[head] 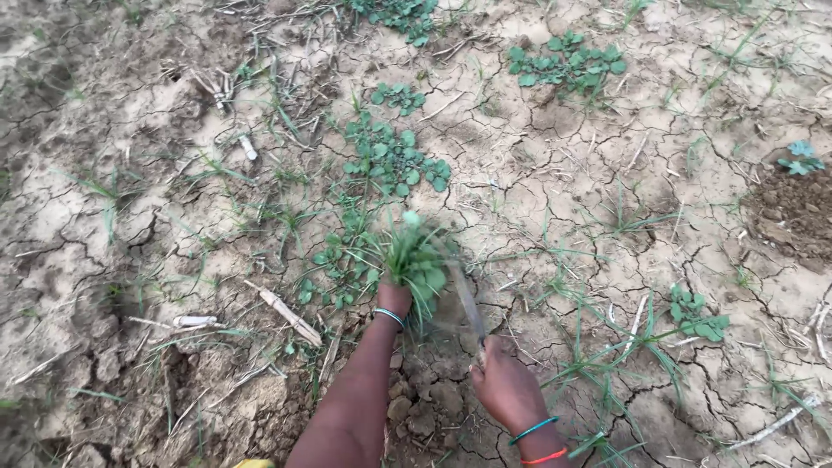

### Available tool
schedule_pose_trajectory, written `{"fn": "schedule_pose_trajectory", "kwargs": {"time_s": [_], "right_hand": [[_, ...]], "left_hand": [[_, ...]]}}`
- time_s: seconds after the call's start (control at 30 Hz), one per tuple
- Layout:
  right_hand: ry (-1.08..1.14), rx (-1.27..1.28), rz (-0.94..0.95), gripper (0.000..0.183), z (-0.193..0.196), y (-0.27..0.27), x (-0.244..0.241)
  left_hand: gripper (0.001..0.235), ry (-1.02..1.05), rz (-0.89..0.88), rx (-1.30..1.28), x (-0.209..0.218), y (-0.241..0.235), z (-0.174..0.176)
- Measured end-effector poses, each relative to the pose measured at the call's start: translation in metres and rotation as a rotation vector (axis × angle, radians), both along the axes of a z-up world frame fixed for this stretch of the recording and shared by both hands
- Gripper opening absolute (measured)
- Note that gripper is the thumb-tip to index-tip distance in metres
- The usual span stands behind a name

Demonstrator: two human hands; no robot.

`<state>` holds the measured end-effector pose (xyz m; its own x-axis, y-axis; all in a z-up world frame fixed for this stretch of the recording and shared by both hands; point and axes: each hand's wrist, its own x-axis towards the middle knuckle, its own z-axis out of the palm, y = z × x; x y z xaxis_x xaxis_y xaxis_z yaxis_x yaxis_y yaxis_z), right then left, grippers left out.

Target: Harvesting grass using a sickle in a field.

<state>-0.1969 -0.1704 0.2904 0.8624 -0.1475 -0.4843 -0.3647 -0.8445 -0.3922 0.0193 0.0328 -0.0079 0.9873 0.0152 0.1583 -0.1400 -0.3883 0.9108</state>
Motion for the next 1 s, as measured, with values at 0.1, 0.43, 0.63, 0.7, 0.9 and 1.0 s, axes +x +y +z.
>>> {"fn": "schedule_pose_trajectory", "kwargs": {"time_s": [0.1,0.43,0.63,0.7,0.9,1.0], "right_hand": [[-0.041,0.028,0.030,0.041,-0.019,0.015,-0.003],[0.119,0.035,0.125,0.049,-0.041,0.060,-0.033],[0.153,-0.004,0.109,0.058,-0.136,0.067,-0.038],[0.132,-0.009,0.097,0.061,-0.160,0.072,-0.035],[0.068,-0.077,0.116,0.056,-0.193,0.096,-0.011],[-0.022,0.001,0.198,0.064,-0.187,0.112,0.021]], "left_hand": [[0.052,0.276,0.066,0.245,-0.018,0.019,0.018],[0.061,0.001,0.303,-0.359,-0.081,0.150,0.050],[0.050,-0.097,0.528,-0.174,-0.085,0.158,0.063],[0.043,-0.041,0.544,-0.242,-0.086,0.161,0.076],[0.041,0.145,0.564,-0.037,-0.079,0.173,0.057],[0.042,0.163,0.496,-0.420,-0.078,0.172,0.065]]}}
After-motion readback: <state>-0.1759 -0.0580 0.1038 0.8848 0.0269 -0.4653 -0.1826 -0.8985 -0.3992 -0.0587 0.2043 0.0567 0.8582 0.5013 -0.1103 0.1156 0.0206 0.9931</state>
